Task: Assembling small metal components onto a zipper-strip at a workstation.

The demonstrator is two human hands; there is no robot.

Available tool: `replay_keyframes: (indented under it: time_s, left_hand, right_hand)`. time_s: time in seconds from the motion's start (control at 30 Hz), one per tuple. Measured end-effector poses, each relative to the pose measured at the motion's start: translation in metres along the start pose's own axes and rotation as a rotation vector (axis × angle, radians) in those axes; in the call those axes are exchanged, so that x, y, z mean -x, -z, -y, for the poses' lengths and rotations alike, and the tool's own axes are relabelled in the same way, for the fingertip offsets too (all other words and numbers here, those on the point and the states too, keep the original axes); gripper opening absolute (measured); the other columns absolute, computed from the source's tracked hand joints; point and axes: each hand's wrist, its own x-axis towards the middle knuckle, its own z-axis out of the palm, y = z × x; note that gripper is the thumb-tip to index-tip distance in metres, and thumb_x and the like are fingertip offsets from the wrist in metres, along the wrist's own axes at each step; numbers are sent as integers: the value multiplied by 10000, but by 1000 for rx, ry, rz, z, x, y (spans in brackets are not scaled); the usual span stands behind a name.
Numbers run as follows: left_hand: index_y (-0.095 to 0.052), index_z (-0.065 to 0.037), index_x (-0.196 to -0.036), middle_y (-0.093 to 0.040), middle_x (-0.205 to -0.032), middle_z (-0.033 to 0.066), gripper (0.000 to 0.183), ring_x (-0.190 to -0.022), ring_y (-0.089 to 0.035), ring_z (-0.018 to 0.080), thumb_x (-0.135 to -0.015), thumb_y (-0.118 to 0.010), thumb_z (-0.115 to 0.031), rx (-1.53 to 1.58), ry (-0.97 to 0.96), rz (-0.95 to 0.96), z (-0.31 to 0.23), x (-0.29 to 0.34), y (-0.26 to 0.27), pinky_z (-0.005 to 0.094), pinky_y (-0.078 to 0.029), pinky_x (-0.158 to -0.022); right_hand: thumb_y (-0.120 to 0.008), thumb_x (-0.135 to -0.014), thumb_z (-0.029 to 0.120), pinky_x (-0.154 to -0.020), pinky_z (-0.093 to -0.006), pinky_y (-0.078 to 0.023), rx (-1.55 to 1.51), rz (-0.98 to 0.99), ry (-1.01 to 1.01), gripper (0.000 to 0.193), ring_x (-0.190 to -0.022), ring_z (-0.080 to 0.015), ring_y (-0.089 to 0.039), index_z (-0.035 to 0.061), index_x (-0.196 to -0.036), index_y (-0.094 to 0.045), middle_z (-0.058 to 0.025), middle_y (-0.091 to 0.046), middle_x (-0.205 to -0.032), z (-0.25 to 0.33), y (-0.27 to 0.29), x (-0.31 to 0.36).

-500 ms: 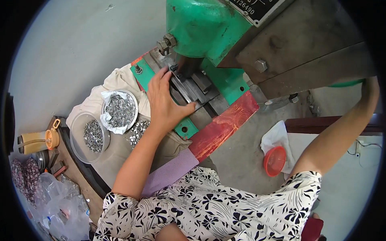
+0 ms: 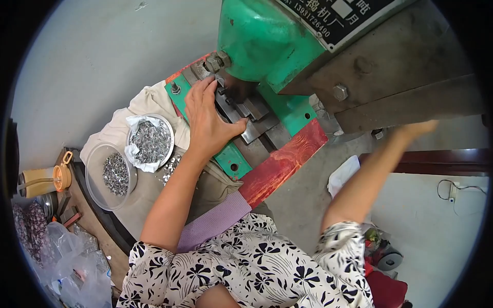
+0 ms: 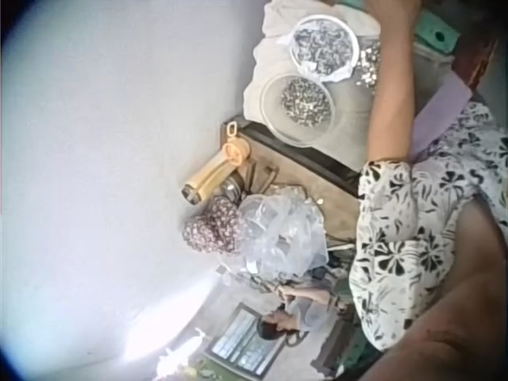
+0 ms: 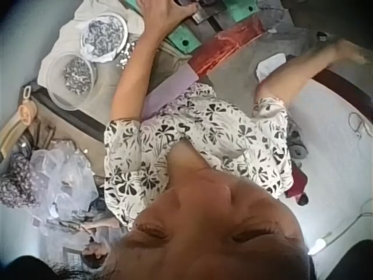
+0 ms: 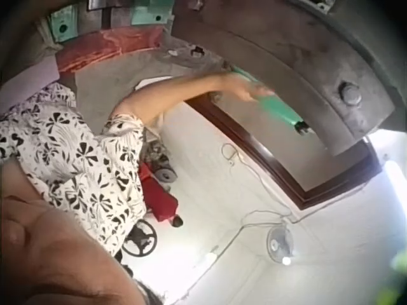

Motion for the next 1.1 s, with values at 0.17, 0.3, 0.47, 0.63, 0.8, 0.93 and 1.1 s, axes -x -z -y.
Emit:
replay_keyframes:
  time_s: [0.17, 0.3, 0.47, 0.63, 0.8, 0.93, 1.1]
  left_hand:
    - [-440, 7, -1342, -443, -1412, 161, 962, -1306, -385, 397, -518, -887, -209, 112, -44, -90, 25, 14, 11, 493, -330, -1098]
    - [-434, 47, -1337, -402, -1406, 153, 951, -1370, -315, 383, -543, -872, -241, 86, 12, -15, 22, 14, 12, 498, -281, -1121]
    - [-446, 43, -1302, -426, -1363, 166, 929, -1354, -339, 384, -525, -869, -242, 103, -12, -49, 18, 16, 16, 494, -277, -1122]
    - [-448, 51, -1297, -436, -1348, 173, 934, -1342, -357, 383, -509, -863, -232, 144, 0, 9, 2, 44, 24, 498, -261, -1133]
    - [-444, 45, -1308, -427, -1360, 166, 938, -1350, -346, 380, -515, -859, -234, 142, 35, 7, -2, 49, 26, 490, -245, -1142]
    - [-418, 38, -1334, -421, -1367, 166, 964, -1340, -353, 377, -529, -884, -215, 207, 48, 63, 0, 52, 31, 481, -259, -1132]
    - [-375, 35, -1399, -420, -1383, 216, 1095, -1270, -417, 418, -508, -940, -257, 253, -78, 27, 20, 56, 24, 500, -337, -1082]
  right_hand:
    - [-638, -937, 165, -833, -348, -539, 74, -155, 56, 365, -960, -226, -637, -52, -1224, -575, -127, -649, -1132, -64, 55, 5]
    - [-646, -942, 158, -825, -335, -544, -52, -179, 159, 348, -965, -224, -643, -51, -1210, -570, -128, -649, -1135, -84, 64, 2]
    - [-624, -963, 107, -843, -332, -538, -109, -44, -13, 297, -959, -207, -643, -38, -1216, -572, -123, -649, -1129, -92, 103, -52]
    - [-637, -963, 129, -858, -326, -527, 44, 62, 5, 346, -984, -208, -642, -30, -1263, -570, -112, -654, -1137, -91, 127, -104]
    - [-625, -969, 143, -849, -320, -527, 11, -114, -185, 331, -981, -206, -641, -28, -1247, -572, -106, -657, -1119, -63, 91, -64]
    - [-580, -965, 96, -941, -325, -477, 50, -181, -33, 320, -1045, -218, -594, -49, -1245, -526, -160, -600, -1198, -92, 76, 27]
    - [-583, -978, 113, -986, -311, -433, -98, 35, -407, 335, -1078, -206, -583, -69, -1255, -544, -134, -608, -1186, 48, -35, 188]
